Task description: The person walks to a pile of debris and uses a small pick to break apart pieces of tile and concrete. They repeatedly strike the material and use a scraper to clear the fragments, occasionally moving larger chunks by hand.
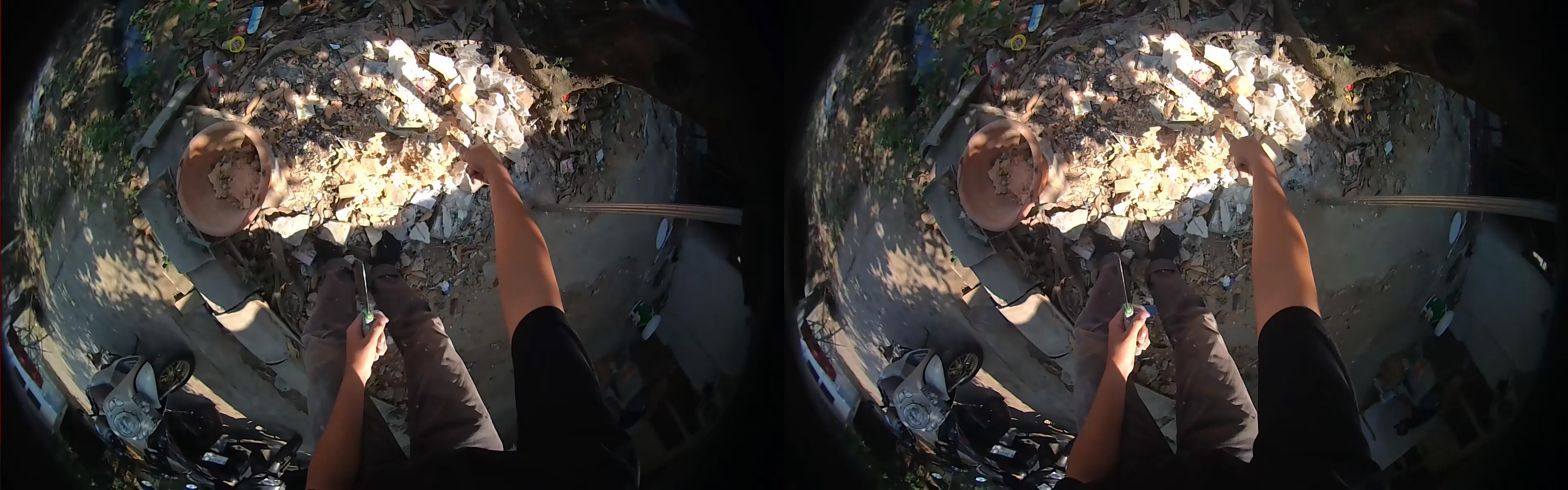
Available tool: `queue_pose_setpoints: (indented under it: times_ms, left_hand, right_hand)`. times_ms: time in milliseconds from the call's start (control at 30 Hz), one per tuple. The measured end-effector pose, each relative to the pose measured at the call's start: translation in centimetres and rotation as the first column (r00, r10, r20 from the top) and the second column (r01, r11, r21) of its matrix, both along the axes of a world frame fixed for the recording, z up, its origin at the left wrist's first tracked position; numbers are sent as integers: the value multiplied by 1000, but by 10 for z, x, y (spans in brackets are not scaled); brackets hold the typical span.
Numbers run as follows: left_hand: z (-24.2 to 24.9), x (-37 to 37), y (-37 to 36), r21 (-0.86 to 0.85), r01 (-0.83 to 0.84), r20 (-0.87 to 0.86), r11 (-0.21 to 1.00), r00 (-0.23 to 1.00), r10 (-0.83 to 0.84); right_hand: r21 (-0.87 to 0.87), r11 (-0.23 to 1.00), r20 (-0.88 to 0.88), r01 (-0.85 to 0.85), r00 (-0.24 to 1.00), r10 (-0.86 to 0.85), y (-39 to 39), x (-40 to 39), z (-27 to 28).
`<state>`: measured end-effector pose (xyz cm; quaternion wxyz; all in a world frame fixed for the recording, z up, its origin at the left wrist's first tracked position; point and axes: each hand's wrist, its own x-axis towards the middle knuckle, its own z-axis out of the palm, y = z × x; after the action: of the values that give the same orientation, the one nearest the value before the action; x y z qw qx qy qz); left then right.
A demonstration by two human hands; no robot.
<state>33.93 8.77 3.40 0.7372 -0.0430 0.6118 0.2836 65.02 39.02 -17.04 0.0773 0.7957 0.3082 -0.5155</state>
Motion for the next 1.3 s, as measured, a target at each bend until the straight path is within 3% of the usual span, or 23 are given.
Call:
queue_pose_setpoints:
  times_ms: [33,133,200,433,567,767,933,1100,1200,1233,1300]
  left_hand:
    - [10,-5,9,17,27,-34,999,999,-26]
    - [27,-22,23,98,-60,-42,993,997,65]
    - [27,-35,17,138,-107,-34,985,993,113]
    - [1,-70,-31,38,-100,-39,994,994,102]
    - [5,-85,-24,-45,-15,-47,999,999,13]
    - [21,-107,1,34,-55,-86,998,995,57]
    - [31,-131,-6,99,-96,-116,990,987,107]
    - [32,-144,-15,112,-156,-152,981,973,173]
    - [24,-147,-28,142,-172,-172,975,966,195]
    - [24,-149,-30,152,-179,-171,972,964,204]
    - [22,-151,-35,127,-207,-186,970,956,228]
  right_hand:
    - [-32,997,-77,76,994,-78,4,1,17]
    - [-40,979,-70,201,977,-203,5,-11,55]
    - [-112,870,-204,480,846,-493,0,-3,58]
    - [-162,763,-256,626,720,-645,-7,-6,86]
    - [-161,791,-271,590,744,-611,-11,-14,97]
    - [-21,847,-193,531,829,-525,-13,-54,127]
    - [-59,926,-208,373,903,-376,6,-62,130]
    - [-123,961,-238,249,932,-272,41,-104,173]
    - [-84,996,-168,-6,986,-8,60,-133,189]
    - [-81,996,-172,-22,985,8,65,-149,202]
    - [47,982,-187,-183,964,189,74,-181,225]
